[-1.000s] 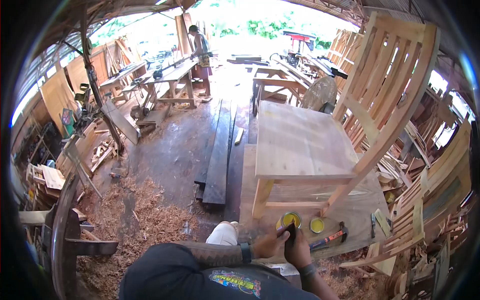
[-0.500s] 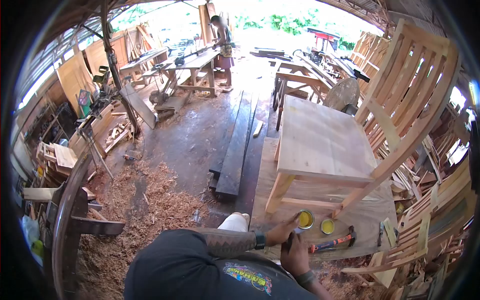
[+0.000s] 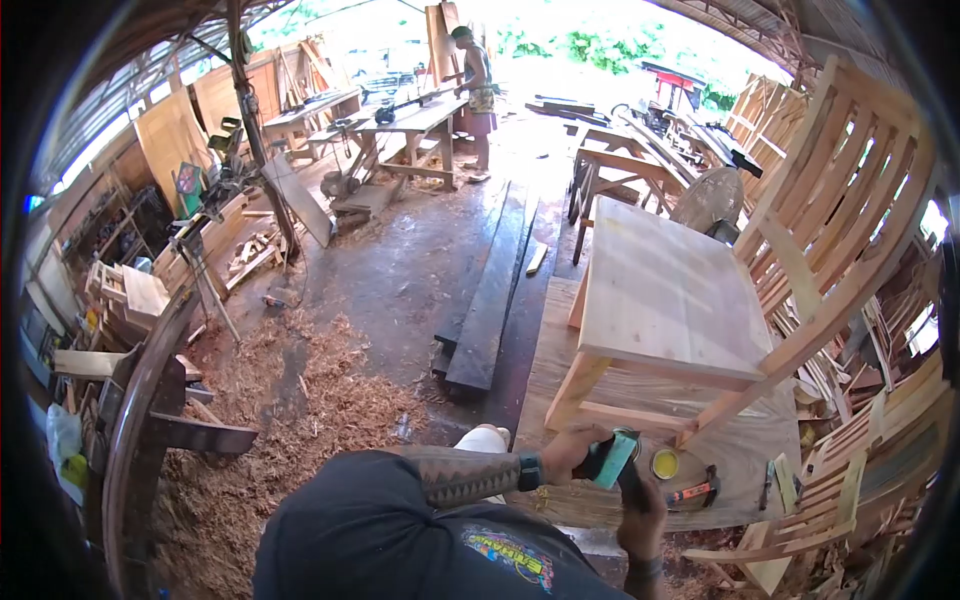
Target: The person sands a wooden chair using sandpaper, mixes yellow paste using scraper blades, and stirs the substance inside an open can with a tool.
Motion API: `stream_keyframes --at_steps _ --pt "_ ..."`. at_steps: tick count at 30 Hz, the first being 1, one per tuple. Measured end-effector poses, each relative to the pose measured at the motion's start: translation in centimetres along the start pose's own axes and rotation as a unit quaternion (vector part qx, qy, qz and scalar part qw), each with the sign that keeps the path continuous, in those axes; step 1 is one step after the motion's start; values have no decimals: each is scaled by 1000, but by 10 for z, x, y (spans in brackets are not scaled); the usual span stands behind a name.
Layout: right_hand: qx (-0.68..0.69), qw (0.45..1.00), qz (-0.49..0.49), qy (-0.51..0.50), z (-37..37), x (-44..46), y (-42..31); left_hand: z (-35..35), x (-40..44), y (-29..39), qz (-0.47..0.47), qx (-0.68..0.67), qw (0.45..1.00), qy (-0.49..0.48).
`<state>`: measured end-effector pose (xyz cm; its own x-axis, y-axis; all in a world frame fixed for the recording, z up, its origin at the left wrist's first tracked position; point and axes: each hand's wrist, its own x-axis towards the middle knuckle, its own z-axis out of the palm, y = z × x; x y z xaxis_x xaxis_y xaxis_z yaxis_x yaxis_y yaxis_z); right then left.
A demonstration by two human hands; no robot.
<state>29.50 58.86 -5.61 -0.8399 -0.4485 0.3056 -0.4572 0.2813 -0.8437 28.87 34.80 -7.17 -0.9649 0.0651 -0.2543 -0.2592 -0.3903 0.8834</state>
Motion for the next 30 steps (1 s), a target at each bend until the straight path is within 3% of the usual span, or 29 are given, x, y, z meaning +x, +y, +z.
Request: stream_keyframes --at_steps 2,3,4,6,9,11,13,18,25,29,30 --pt "-66 997 -41 9 19 4 -69 -11 13 -33 42 108 990 -77" --pt "-115 987 -114 -14 26 10 -79 -8 11 -43 58 104 986 -115" --pt "-164 968 -185 -37 30 13 -85 -2 9 -53 65 66 983 -156" --pt "-188 963 -185 -60 35 10 -82 1 6 -66 38 -100 963 -246" --pt "-188 964 -170 -79 38 9 -72 19 -25 -22 -40 -312 857 -408" --pt "-201 960 -182 -67 36 12 -76 29 -35 -1 -120 -467 717 -504" --pt "-202 957 -195 -69 35 17 -82 20 -20 -26 -147 -560 621 -529" --pt "-214 948 -208 -108 32 24 -78 -18 -2 -35 -156 -461 775 -404" --pt "-206 947 -229 -94 28 30 -80 -25 -7 -5 -293 -507 749 -310" --pt "-223 943 -236 -74 26 32 -87 -50 -6 -58 -310 -556 721 -273" --pt "-221 943 -236 -79 26 33 -88 -48 -8 -55 -257 -481 776 -317"
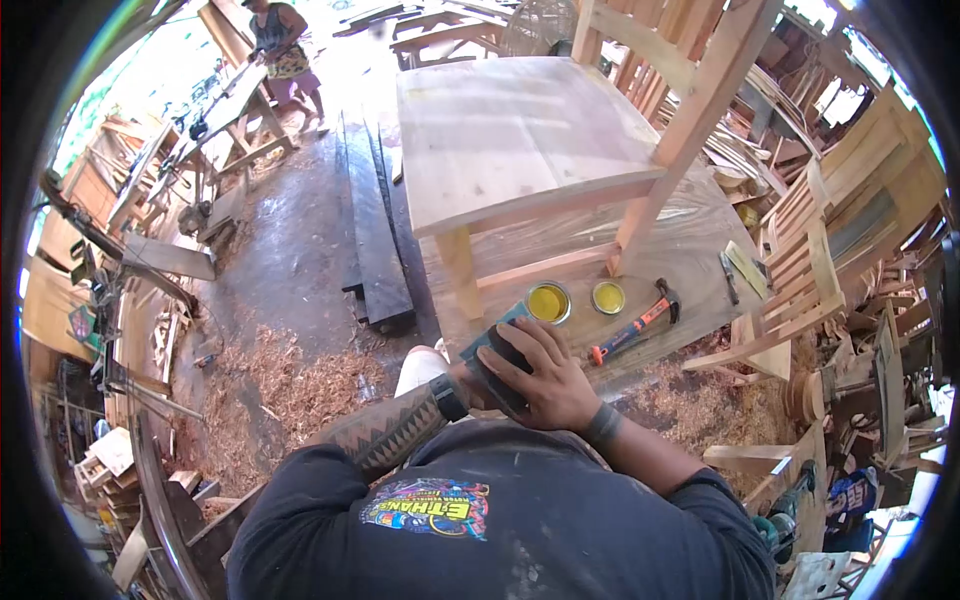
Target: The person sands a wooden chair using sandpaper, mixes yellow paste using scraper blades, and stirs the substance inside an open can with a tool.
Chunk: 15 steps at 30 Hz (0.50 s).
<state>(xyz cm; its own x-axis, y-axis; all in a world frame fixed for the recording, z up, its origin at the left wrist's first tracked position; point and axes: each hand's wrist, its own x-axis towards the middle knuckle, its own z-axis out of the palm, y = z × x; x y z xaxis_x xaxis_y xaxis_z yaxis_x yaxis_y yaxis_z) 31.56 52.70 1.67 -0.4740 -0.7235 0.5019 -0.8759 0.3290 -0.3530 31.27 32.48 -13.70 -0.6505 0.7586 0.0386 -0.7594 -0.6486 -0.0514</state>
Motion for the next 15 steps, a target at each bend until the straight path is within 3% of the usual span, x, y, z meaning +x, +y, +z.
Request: stream_keyframes --at_steps 3,10,13,15 --pt "-14 1000 -4 -23 -10 4 2 15 -2 -1 44 298 953 -44" --pt "-37 995 7 -96 -8 -9 13 42 5 7 45 559 828 1" --pt "29 997 3 -68 9 -2 15 43 0 5 130 699 702 35" --pt "62 994 59 -68 8 -2 11 43 0 2 176 748 638 52"
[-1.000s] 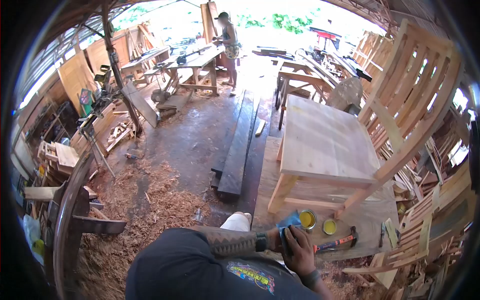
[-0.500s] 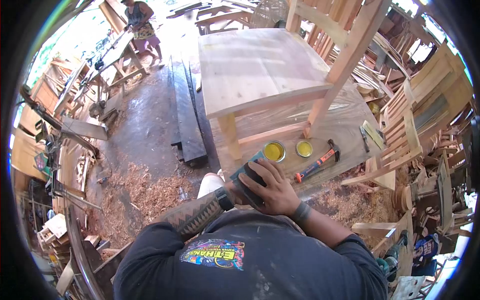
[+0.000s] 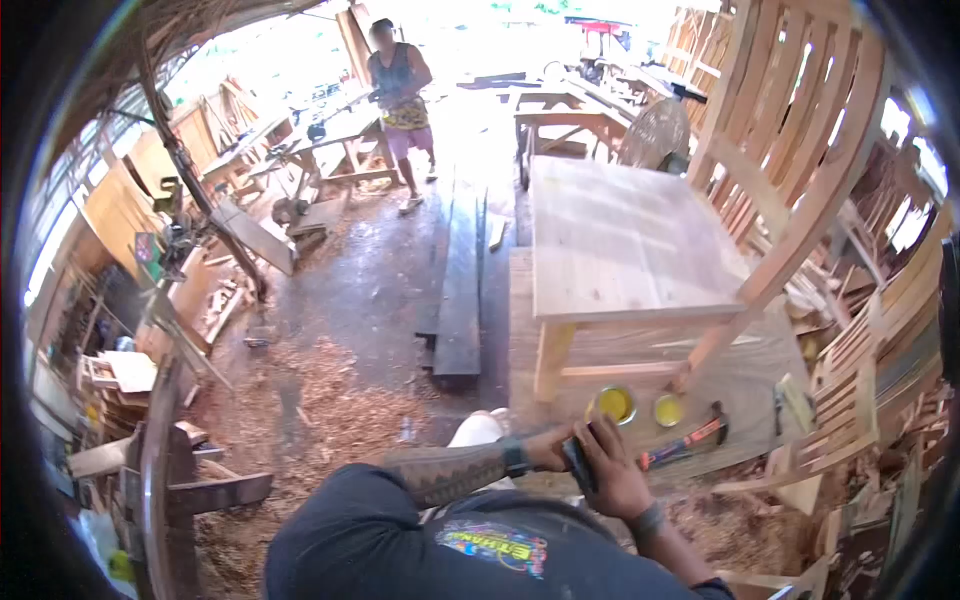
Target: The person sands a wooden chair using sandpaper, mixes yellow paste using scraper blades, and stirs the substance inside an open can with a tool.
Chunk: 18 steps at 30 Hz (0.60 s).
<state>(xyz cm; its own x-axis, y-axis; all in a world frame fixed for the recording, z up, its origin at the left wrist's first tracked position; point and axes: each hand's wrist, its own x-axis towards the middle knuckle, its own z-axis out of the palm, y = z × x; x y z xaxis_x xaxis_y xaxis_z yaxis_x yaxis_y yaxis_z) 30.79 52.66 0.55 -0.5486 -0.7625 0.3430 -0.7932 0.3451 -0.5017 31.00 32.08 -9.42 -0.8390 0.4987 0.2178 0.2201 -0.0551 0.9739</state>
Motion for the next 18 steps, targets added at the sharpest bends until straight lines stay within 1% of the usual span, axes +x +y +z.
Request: stream_keyframes --at_steps 1,2,3,5,6,7,8,11,13,14,15,16,18 --pt "37 999 36 -15 -4 -5 -1 4 4 -1 -4 8 1000 14" --pt "50 998 25 -11 -1 -15 5 14 15 -3 -112 -224 968 34" --pt "72 997 4 -7 1 -15 6 15 12 -5 -103 -273 956 35" --pt "138 985 98 -17 -1 -20 6 15 8 -10 -84 -370 925 33" --pt "137 984 117 -5 -4 -28 9 8 8 7 -111 -215 970 23" --pt "137 982 131 7 -5 -31 12 4 9 17 -132 -51 990 18" --pt "142 980 137 15 -3 -30 14 3 14 11 -275 -72 957 54" --pt "291 926 233 51 -7 -35 21 3 17 62 -322 -57 938 117" --pt "328 903 258 104 2 -35 31 6 14 33 -195 -18 971 134" --pt "374 879 268 126 2 -36 29 6 11 17 -132 3 981 142" --pt "419 852 278 148 1 -33 24 6 12 18 -136 -5 982 129" --pt "412 859 262 156 1 -31 24 3 14 20 -140 -12 983 116" --pt "424 850 268 159 3 -29 26 -1 16 21 -136 -14 986 100"
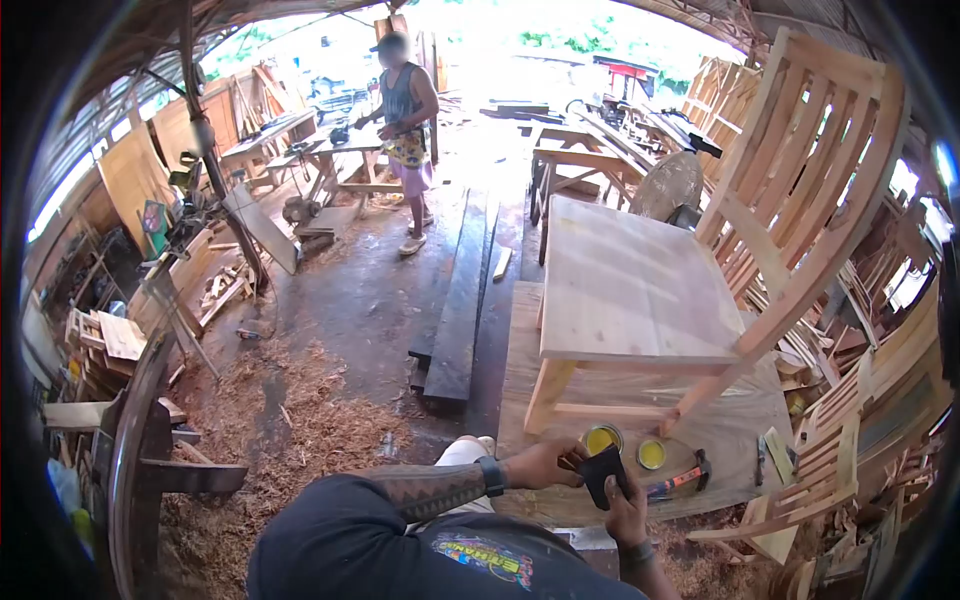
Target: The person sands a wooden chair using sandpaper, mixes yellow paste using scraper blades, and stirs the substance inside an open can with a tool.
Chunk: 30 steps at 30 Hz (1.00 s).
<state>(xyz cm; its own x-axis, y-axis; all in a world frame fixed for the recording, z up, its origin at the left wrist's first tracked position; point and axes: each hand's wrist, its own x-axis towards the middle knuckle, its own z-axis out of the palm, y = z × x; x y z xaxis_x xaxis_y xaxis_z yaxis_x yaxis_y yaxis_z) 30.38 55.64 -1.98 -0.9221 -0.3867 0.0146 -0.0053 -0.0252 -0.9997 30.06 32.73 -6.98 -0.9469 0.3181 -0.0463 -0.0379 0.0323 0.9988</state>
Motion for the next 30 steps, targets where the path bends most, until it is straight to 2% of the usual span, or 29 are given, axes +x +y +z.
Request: stream_keyframes --at_steps 2,4,10,13,14,17,18,19,20,21,23,25,27,29,30 --pt "2 1000 5 5 0 0 1 -2 3 0 16 7 1000 -5" --pt "-8 1000 6 11 -1 -2 0 -8 0 17 -11 78 997 -19" --pt "79 995 42 32 5 -4 1 1 -9 32 -4 152 988 -7" --pt "89 985 118 84 11 -5 16 11 -6 19 18 196 980 -11" --pt "58 983 166 59 6 -5 20 14 -3 7 29 212 977 -13" --pt "75 991 107 -10 1 -6 52 15 -1 -26 100 267 957 50" --pt "126 983 128 -24 8 -8 31 7 -5 -3 21 230 973 26" --pt "100 986 108 -73 5 -10 20 -4 -8 25 20 245 968 41" --pt "86 990 75 -80 1 -9 15 -17 -11 49 120 279 948 93" --pt "68 992 45 -91 -3 -8 14 -36 -19 113 49 230 971 35" --pt "-39 994 48 -94 -21 -2 15 -55 -25 155 147 106 973 142" --pt "-72 991 64 -89 -35 7 8 -86 -17 181 141 65 969 192" --pt "-122 984 76 -103 -45 16 3 -126 8 194 219 211 917 259" --pt "-181 976 64 -101 -43 23 -21 -129 31 237 197 142 932 269" --pt "-197 973 63 -106 -38 26 -38 -143 52 237 195 123 940 250"
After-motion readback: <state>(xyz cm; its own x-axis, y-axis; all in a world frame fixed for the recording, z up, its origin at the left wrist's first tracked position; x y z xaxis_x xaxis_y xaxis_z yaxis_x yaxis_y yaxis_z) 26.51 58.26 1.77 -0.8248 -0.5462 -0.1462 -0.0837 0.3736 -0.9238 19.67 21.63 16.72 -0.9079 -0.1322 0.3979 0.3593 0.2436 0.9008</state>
